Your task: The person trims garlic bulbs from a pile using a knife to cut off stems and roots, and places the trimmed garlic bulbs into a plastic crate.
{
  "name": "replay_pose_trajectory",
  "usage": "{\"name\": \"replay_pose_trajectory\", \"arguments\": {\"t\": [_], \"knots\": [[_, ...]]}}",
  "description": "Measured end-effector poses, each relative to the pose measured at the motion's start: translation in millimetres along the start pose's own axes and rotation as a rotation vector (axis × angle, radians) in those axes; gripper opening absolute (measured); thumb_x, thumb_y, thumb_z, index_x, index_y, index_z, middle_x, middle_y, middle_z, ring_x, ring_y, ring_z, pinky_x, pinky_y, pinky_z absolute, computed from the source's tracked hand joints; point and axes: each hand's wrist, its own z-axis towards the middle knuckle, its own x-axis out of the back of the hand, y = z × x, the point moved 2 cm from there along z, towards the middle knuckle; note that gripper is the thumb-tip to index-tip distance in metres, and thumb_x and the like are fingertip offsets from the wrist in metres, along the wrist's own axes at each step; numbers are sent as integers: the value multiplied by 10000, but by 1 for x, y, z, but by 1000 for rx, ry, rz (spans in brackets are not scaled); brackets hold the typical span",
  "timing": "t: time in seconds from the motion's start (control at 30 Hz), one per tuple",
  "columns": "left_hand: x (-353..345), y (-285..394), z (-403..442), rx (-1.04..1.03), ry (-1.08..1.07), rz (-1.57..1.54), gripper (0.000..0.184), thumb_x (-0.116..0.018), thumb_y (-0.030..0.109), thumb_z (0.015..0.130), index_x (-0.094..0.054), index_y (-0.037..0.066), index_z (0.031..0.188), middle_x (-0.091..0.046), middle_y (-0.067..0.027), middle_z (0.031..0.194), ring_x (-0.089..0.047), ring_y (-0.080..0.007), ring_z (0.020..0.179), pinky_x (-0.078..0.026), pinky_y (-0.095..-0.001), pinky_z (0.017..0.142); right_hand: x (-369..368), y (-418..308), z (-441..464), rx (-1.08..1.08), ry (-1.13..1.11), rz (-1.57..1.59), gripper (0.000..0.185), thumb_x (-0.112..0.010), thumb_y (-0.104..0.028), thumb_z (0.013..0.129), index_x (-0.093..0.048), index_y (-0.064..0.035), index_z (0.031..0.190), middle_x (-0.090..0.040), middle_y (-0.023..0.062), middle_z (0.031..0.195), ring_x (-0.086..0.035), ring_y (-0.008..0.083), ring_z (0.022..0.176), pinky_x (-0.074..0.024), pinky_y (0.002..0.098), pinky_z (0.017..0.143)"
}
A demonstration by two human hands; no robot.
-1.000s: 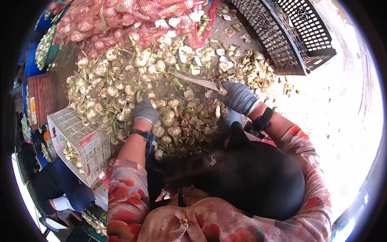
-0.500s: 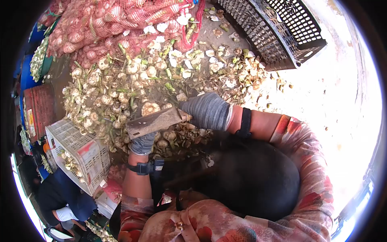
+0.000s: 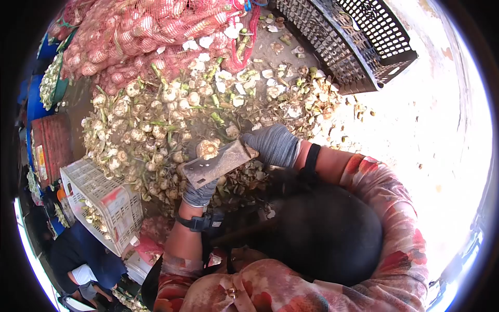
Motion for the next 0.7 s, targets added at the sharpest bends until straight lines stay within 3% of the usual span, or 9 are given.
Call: {"name": "replay_pose_trajectory", "arguments": {"t": [0.07, 0.13, 0.2, 0.3, 0.4, 0.47, 0.5, 0.57, 0.7], "knots": [[6, 20, 12, -76, 10, 33, 429, -654, 30, 834, -513, 39, 1240, -641, -111, 1075, -636, -182, 934, -532, -307, 776, -13, 11, -7, 3, 74, -86, 322, -647, -135, 732, -539, -95, 1033, -631, 138, 754, -654, 361, 732, -508, 453, 596], [19, 47, 26, 544, 244, -523, 506, -725, 101, 781, -471, 58, 1217, -597, -76, 1014, -604, -178, 893, -509, -332, 812, -12, 41, -6, -488, 20, -75, 240, -609, -219, 816, -581, -64, 997, -657, 162, 742, -666, 363, 734, -519, 461, 625], [27, 50, 27, 545, 148, -484, 628, -761, 80, 734, -387, 66, 1238, -544, -78, 1058, -571, -183, 944, -497, -316, 832, 2, 68, -15, -599, 19, -44, 329, -584, -360, 896, -607, -39, 964, -665, 166, 728, -680, 335, 733, -530, 433, 636], [30, 60, 57, 519, 106, -380, 599, -803, 140, 707, -463, 65, 1193, -533, -118, 1130, -553, -222, 1032, -482, -340, 878, -19, 61, -6, -396, 187, 634, 520, -623, -531, 867, -629, -31, 1014, -663, 124, 745, -649, 204, 695, -516, 338, 672], [20, 56, 74, 105, 275, 178, 649, -834, 175, 674, -481, 60, 1206, -542, -125, 1136, -555, -229, 1059, -488, -371, 875, 33, -5, 20, -467, -204, 934, 531, -679, -509, 839, -633, -64, 1126, -686, 90, 855, -619, 155, 794, -501, 318, 734], [12, 48, 70, 176, 393, 161, 672, -828, 223, 707, -478, 67, 1259, -531, -132, 1222, -542, -241, 1124, -495, -388, 901, 17, 2, 26, -343, -65, 957, 546, -695, -508, 823, -626, -76, 1149, -687, 77, 891, -620, 161, 818, -500, 332, 757], [9, 32, 73, 439, 330, -459, 634, -782, 273, 764, -474, 77, 1282, -526, -129, 1255, -537, -242, 1145, -502, -387, 904, 17, 1, 29, -281, 4, 970, 554, -703, -508, 815, -623, -82, 1161, -688, 71, 909, -620, 164, 831, -500, 339, 768], [-5, 35, 58, 516, 366, -1545, 512, -591, 385, 929, -465, 88, 1326, -524, -121, 1312, -546, -234, 1163, -537, -375, 876, 18, -1, 30, -156, 134, 878, 570, -722, -494, 797, -612, -94, 1187, -685, 76, 951, -630, 188, 857, -499, 349, 791], [-17, 32, 61, 816, 291, -1831, 460, -539, 355, 966, -474, 73, 1323, -560, -106, 1267, -560, -235, 1137, -515, -356, 894, 37, -6, 24, -126, 97, 512, 557, -740, -474, 765, -610, -79, 1135, -658, 152, 982, -637, 329, 899, -501, 383, 794]]}}
